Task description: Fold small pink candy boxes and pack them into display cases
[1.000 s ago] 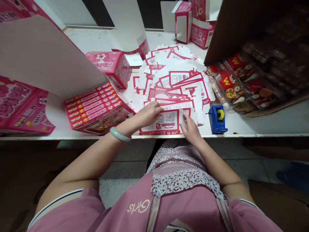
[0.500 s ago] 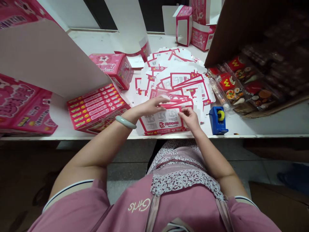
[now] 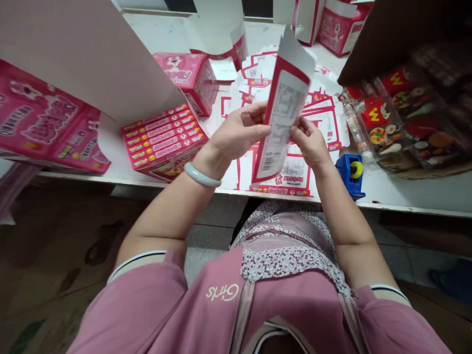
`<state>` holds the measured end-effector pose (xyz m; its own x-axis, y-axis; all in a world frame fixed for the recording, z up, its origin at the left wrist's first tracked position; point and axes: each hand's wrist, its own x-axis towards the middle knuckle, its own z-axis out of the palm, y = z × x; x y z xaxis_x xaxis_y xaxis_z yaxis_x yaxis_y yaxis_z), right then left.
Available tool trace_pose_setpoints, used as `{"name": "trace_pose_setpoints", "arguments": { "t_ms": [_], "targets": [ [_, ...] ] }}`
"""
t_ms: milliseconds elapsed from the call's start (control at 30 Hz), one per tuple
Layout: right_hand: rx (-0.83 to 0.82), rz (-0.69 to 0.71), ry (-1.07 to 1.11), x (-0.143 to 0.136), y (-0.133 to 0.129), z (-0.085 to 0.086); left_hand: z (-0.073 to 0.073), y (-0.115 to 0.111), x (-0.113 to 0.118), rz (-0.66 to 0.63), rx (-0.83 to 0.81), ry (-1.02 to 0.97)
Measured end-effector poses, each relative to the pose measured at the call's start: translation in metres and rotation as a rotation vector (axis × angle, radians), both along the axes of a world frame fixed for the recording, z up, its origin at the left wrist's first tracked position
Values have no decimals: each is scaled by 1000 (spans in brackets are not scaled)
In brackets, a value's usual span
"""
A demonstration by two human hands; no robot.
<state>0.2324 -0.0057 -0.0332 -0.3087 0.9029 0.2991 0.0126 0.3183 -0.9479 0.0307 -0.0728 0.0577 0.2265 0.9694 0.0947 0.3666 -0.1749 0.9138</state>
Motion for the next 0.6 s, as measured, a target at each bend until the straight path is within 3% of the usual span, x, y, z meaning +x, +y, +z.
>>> {"name": "trace_pose_setpoints", "arguments": {
  "t_ms": [133,200,333,467,533,600],
  "targets": [
    [-65,-94,134,9,-6,-5,-22,20,6,129,179,-27],
    [-82,-185,160,11,-11,-9,-31,23,6,125,175,-131],
    [-160,-309,194,12,-17,-22,-49,6,-1,7,-154,-230],
    [-271,-231,211,6,-29,-33,-71,-10,-18,84,-246,-199],
    [-305,-201,195,-1,-35,-35,-74,-5,-25,58,-319,-216],
    [-295,-117,99,-5,-36,-30,-66,5,-24,46,-442,-253]
  ]
}}
